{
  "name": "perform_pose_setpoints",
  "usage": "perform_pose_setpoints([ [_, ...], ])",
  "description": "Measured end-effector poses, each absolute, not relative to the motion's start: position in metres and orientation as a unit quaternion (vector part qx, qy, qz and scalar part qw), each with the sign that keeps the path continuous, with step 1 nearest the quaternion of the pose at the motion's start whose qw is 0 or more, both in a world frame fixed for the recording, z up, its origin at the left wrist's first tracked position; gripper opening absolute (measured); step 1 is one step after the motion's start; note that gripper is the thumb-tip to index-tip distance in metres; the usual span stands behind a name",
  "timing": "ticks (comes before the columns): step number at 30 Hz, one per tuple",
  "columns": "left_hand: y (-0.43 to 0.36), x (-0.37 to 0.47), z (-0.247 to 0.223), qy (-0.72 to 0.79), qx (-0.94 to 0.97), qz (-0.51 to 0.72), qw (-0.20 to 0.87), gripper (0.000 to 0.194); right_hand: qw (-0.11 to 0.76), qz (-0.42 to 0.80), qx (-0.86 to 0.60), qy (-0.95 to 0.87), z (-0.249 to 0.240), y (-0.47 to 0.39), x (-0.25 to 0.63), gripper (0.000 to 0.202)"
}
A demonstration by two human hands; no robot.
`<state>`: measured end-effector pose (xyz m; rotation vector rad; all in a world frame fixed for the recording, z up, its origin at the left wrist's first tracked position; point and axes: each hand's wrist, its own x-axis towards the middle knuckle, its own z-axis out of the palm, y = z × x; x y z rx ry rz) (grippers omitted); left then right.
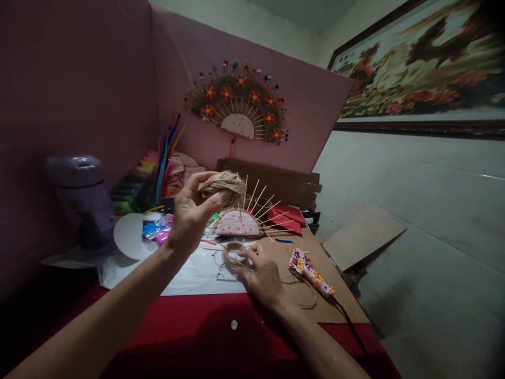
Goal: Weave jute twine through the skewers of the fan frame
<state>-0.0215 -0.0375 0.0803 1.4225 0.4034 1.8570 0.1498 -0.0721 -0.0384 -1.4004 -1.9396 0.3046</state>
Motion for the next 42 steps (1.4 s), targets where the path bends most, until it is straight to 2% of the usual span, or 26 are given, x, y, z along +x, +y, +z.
perform_pose_setpoints([
  [3,-0.031,-0.024,0.063,0.204,0.544,0.698,0.419,0.029,0.435,0.143,-0.548,-0.7,-0.037,-0.068,0.156,0.011],
  [6,-0.026,-0.026,0.042,0.244,0.519,0.682,0.453,0.03,0.511,0.148,-0.561,-0.634,-0.038,-0.062,0.166,0.028],
  [10,-0.023,-0.027,0.02,0.277,0.513,0.666,0.465,0.033,0.563,0.135,-0.591,-0.561,-0.04,-0.055,0.179,0.028],
  [15,-0.027,-0.023,0.009,0.328,0.527,0.65,0.438,0.042,0.487,0.088,-0.629,-0.6,-0.043,-0.057,0.179,0.021],
  [18,-0.028,-0.022,0.007,0.343,0.53,0.643,0.434,0.042,0.454,0.075,-0.633,-0.622,-0.042,-0.061,0.175,0.024],
  [26,-0.029,-0.019,-0.003,0.349,0.558,0.617,0.432,0.039,0.446,0.067,-0.644,-0.618,-0.039,-0.064,0.175,0.03],
  [42,-0.035,-0.01,-0.016,0.388,0.661,0.557,0.321,0.045,0.464,0.041,-0.639,-0.612,-0.042,-0.062,0.175,0.026],
])
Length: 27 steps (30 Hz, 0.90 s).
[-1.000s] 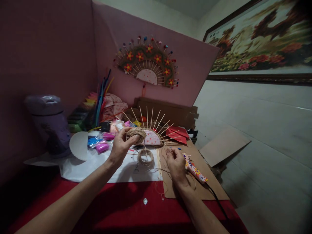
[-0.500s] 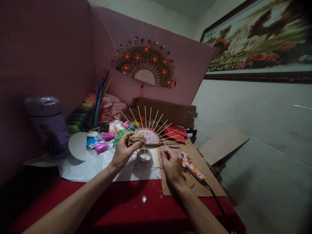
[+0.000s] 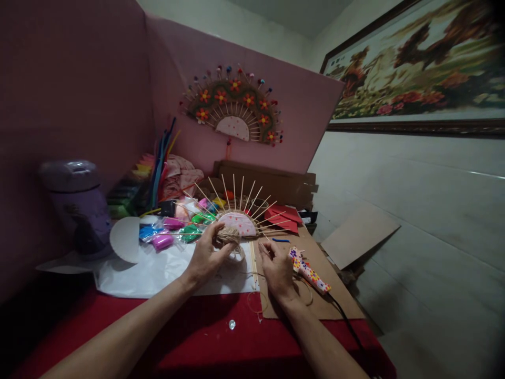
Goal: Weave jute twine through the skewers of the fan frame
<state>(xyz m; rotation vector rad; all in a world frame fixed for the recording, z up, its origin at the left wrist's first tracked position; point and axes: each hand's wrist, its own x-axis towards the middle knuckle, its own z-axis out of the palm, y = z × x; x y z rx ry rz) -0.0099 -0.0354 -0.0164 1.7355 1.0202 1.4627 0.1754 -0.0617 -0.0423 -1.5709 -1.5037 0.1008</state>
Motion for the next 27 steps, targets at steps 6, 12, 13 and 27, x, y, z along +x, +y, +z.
perform_pose_setpoints([
  [6,-0.026,0.002,0.01,0.361,0.679,0.583,0.263,0.037,0.534,0.066,-0.631,-0.56,-0.041,-0.058,0.178,0.025],
  [12,-0.026,0.023,0.03,0.332,0.769,0.511,0.191,0.036,0.596,0.08,-0.603,-0.524,-0.039,-0.059,0.179,0.024],
  [13,-0.028,0.024,0.03,0.33,0.768,0.511,0.2,0.035,0.591,0.081,-0.601,-0.532,-0.039,-0.059,0.179,0.023],
  [27,-0.03,-0.012,-0.008,0.385,0.412,0.667,0.487,0.033,0.525,0.609,-0.501,-0.32,-0.011,-0.011,0.166,0.006],
])
